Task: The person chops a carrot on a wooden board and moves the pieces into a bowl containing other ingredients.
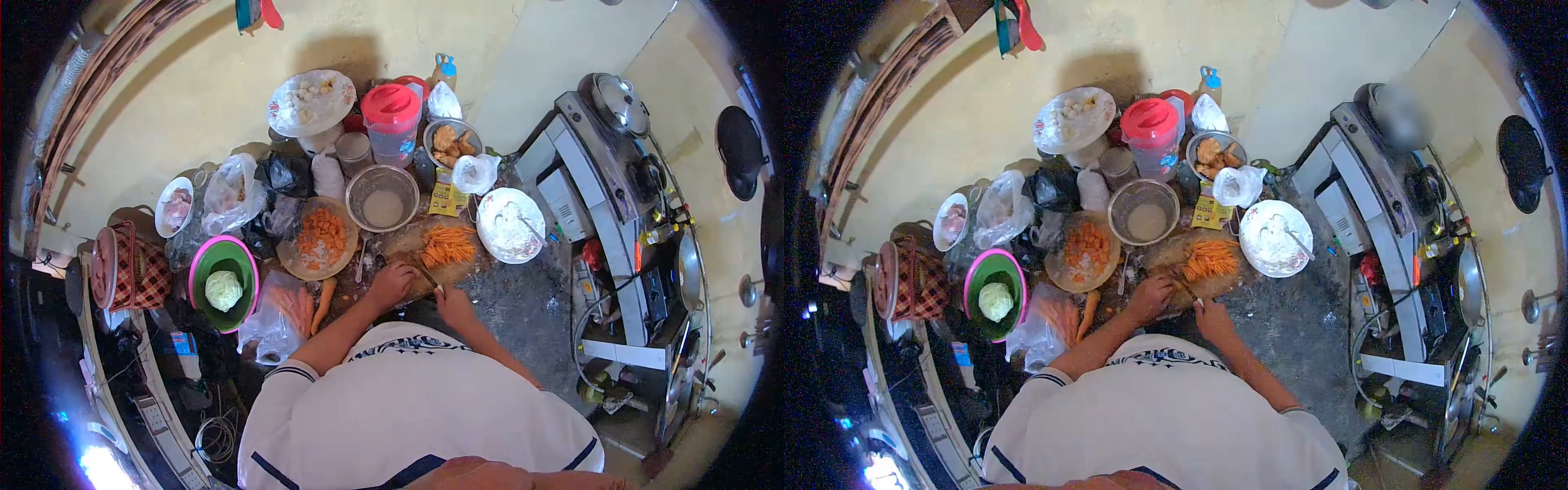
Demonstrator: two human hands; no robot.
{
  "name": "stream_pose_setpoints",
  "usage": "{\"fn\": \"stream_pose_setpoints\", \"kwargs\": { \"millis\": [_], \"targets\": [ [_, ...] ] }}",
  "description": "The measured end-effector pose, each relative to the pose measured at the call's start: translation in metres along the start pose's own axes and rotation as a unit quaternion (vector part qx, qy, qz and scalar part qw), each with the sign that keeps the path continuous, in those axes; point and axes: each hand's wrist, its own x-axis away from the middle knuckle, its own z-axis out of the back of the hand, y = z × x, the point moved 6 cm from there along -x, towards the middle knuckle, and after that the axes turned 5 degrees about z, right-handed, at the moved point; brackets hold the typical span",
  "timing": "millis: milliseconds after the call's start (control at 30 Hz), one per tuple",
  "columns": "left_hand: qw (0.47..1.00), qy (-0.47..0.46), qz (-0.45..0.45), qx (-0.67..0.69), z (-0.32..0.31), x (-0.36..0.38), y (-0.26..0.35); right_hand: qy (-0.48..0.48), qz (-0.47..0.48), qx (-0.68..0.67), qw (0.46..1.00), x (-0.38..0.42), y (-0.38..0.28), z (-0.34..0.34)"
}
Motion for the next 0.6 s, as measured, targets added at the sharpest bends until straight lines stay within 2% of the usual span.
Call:
{"fn": "stream_pose_setpoints", "kwargs": {
  "millis": [267, 367, 600],
  "targets": [
    [0.999, -0.005, -0.013, -0.051, -0.001, 0.011, 0.002, -0.059, -0.019, 0.115, 0.991, 0.001, -0.021, 0.005],
    [0.998, 0.005, 0.011, -0.063, 0.001, 0.012, 0.000, -0.080, -0.015, 0.137, 0.987, -0.001, -0.017, -0.001],
    [0.998, -0.009, 0.033, -0.054, -0.006, 0.016, -0.009, -0.061, 0.000, 0.133, 0.989, -0.006, -0.014, -0.018]
  ]
}}
